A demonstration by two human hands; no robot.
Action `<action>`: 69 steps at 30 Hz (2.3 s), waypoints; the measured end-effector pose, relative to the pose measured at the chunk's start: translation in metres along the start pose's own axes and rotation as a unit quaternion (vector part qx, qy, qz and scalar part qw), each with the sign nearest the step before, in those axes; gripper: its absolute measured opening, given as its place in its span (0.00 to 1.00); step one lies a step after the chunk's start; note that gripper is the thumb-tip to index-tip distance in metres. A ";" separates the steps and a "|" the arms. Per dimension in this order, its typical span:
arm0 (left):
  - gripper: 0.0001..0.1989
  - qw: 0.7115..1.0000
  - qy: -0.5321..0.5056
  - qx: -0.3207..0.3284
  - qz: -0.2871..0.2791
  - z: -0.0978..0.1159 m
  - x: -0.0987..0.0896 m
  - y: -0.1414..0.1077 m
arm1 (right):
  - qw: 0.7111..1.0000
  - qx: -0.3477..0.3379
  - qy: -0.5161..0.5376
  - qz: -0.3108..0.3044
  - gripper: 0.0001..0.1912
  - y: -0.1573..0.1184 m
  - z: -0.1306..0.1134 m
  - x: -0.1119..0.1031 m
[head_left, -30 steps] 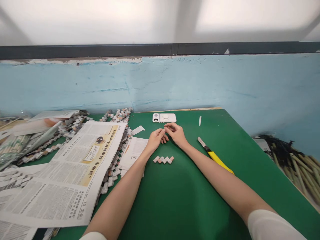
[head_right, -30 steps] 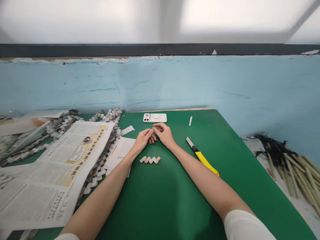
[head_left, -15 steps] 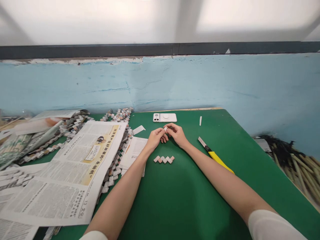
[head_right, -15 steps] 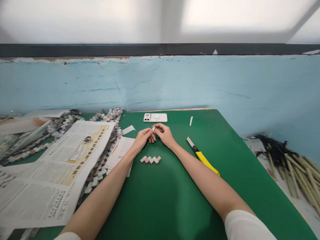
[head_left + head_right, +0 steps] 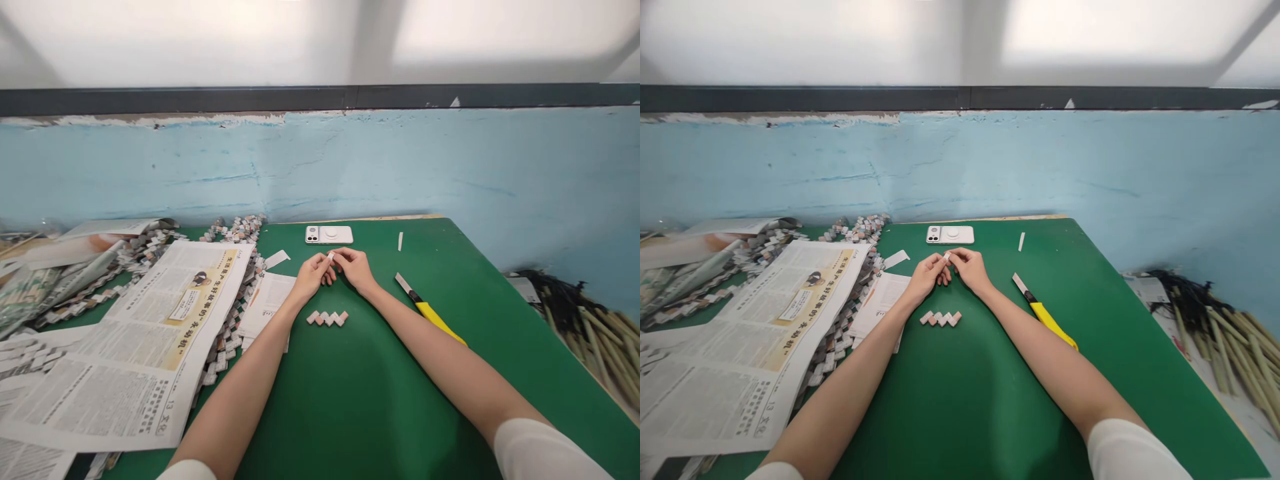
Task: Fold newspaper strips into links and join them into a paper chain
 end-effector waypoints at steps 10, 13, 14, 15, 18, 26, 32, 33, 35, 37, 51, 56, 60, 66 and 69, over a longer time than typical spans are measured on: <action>0.25 1.000 0.020 0.013 -0.009 -0.003 0.000 0.000 | 0.999 -0.025 0.011 -0.027 0.23 -0.001 -0.004 -0.005; 0.24 1.000 0.019 0.016 -0.008 -0.004 0.000 0.000 | 1.000 -0.010 -0.001 -0.022 0.24 -0.001 -0.001 -0.004; 0.24 1.000 0.019 0.017 -0.007 -0.005 0.000 0.000 | 1.000 -0.006 -0.004 -0.022 0.24 -0.001 0.000 -0.003; 0.24 1.000 0.018 0.018 -0.007 -0.005 0.000 0.000 | 1.000 -0.004 -0.006 -0.023 0.25 -0.001 0.001 -0.003; 0.24 1.000 0.017 0.018 -0.006 -0.004 -0.001 0.000 | 1.000 -0.011 -0.010 -0.025 0.25 -0.002 0.001 -0.004; 0.25 1.000 0.006 0.009 0.007 -0.004 0.000 0.001 | 0.999 -0.031 -0.028 -0.024 0.26 -0.001 -0.001 -0.003; 0.25 1.000 0.007 0.007 0.021 -0.004 0.000 0.001 | 1.000 -0.020 0.010 -0.003 0.22 0.001 0.004 -0.002; 0.25 1.000 0.008 0.006 0.023 -0.004 0.000 0.001 | 1.000 -0.020 0.013 -0.002 0.21 0.001 0.005 -0.002; 0.24 1.000 0.010 0.006 0.026 -0.005 0.000 0.001 | 1.000 -0.026 0.015 0.000 0.19 0.001 0.006 -0.003; 0.24 1.000 0.012 0.005 0.026 -0.005 0.000 0.001 | 0.999 -0.033 0.016 -0.001 0.18 0.001 0.006 -0.004; 0.23 0.999 0.009 0.000 0.033 -0.003 0.001 0.001 | 0.997 -0.065 0.009 0.035 0.18 -0.005 0.000 -0.002; 0.22 0.999 0.001 -0.001 0.040 -0.003 0.001 0.001 | 0.995 -0.094 0.007 0.019 0.18 -0.010 -0.003 -0.002; 0.21 0.998 -0.008 0.009 0.058 -0.002 0.000 0.000 | 0.994 -0.101 0.024 -0.038 0.18 -0.013 -0.007 -0.002; 0.21 0.994 -0.014 0.011 0.105 -0.002 -0.001 -0.001 | 0.996 -0.077 -0.001 -0.055 0.20 -0.012 -0.004 0.000; 0.22 0.995 -0.003 0.004 0.099 -0.001 -0.001 -0.002 | 0.996 -0.070 -0.002 -0.057 0.23 -0.011 -0.001 0.001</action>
Point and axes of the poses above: each hand's wrist, its own y-axis towards the middle knuckle, its own x-axis out of the palm, z = x × y, the point moved 1 cm from there along y, towards the middle knuckle, and after that the axes turned 12 degrees about z, right-handed, at the moved point
